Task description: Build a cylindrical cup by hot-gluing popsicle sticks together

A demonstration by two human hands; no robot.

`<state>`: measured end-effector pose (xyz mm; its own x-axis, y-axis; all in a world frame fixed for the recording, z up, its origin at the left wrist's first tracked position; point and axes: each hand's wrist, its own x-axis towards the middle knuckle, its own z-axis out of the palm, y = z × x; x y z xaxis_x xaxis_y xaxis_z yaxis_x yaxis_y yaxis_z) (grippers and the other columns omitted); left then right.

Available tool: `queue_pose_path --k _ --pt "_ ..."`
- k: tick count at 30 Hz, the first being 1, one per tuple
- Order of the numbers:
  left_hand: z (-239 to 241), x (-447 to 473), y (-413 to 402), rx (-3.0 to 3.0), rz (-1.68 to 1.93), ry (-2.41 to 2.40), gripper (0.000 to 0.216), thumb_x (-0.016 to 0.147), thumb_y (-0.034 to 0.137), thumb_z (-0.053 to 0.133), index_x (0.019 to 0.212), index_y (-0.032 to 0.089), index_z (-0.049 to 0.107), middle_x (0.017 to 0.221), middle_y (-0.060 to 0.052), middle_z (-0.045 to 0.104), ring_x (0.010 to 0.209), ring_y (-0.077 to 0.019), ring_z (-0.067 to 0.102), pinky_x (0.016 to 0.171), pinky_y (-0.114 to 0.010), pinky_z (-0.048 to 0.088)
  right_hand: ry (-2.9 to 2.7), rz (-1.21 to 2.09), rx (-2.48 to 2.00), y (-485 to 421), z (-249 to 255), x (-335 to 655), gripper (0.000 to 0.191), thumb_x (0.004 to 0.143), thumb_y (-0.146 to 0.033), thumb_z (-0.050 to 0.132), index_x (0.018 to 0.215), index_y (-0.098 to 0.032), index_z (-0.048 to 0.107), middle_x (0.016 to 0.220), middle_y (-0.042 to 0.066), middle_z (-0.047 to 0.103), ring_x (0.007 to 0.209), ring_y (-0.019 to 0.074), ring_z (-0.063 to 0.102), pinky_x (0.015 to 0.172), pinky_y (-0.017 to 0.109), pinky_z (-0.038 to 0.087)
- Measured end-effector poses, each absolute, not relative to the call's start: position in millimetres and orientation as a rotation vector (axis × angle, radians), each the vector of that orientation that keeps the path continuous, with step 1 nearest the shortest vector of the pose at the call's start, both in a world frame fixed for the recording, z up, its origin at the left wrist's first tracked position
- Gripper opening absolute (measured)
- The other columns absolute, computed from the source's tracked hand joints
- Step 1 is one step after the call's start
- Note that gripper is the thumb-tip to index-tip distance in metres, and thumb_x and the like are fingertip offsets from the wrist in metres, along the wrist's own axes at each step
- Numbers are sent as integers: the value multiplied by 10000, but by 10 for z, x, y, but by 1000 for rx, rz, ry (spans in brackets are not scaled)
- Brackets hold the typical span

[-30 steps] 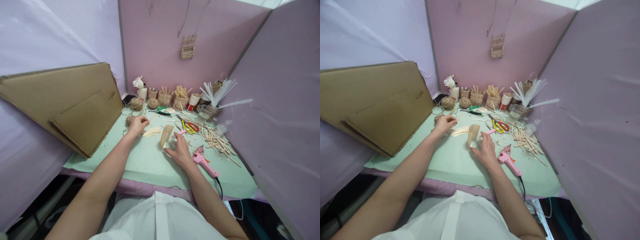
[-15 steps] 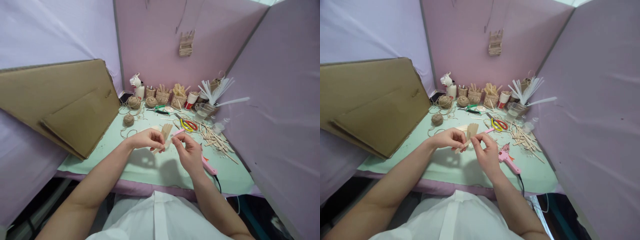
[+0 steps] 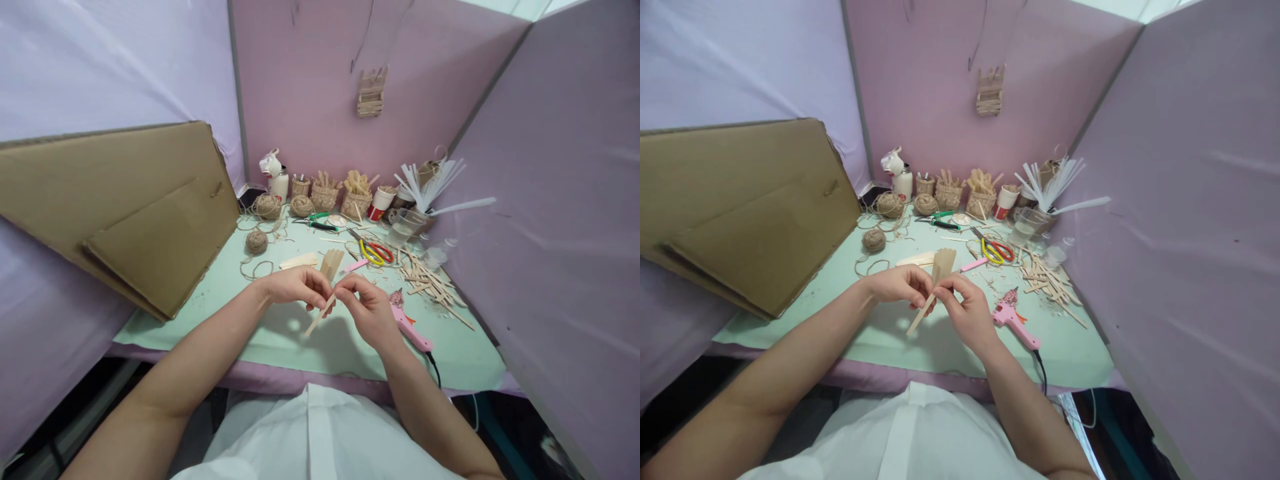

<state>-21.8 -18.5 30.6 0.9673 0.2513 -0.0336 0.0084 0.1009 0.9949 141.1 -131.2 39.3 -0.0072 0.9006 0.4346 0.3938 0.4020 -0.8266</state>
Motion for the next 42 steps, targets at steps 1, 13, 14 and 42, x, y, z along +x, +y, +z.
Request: queue_pose_path --k 1,13,14,42 --pt "308 -218 -187 1461 175 218 248 656 321 823 802 143 730 752 -56 722 633 -107 603 540 -191 445 -1611 598 -1181 -1316 401 1408 200 885 -292 558 710 -211 610 715 -1 623 726 155 586 714 279 460" --pt "285 -373 -2 1077 646 243 286 551 259 877 709 117 686 658 -35 650 582 -114 597 584 -239 482 -1756 166 -2175 -1689 517 2542 259 783 -429 628 884 -190 612 923 98 661 861 249 608 699 324 432" --pt "284 -383 23 1038 700 228 278 559 248 872 705 115 677 649 -26 636 570 -106 589 578 -233 480 -1775 201 -2308 -1705 470 2613 284 770 -438 635 882 -177 615 929 111 660 860 255 607 677 316 421" --pt "213 -349 85 994 686 361 320 533 224 894 763 105 707 716 -52 706 637 -134 675 653 -240 542 -1507 715 -1243 -1808 335 1489 356 962 -466 415 1101 -198 603 878 44 598 643 132 487 520 252 385"
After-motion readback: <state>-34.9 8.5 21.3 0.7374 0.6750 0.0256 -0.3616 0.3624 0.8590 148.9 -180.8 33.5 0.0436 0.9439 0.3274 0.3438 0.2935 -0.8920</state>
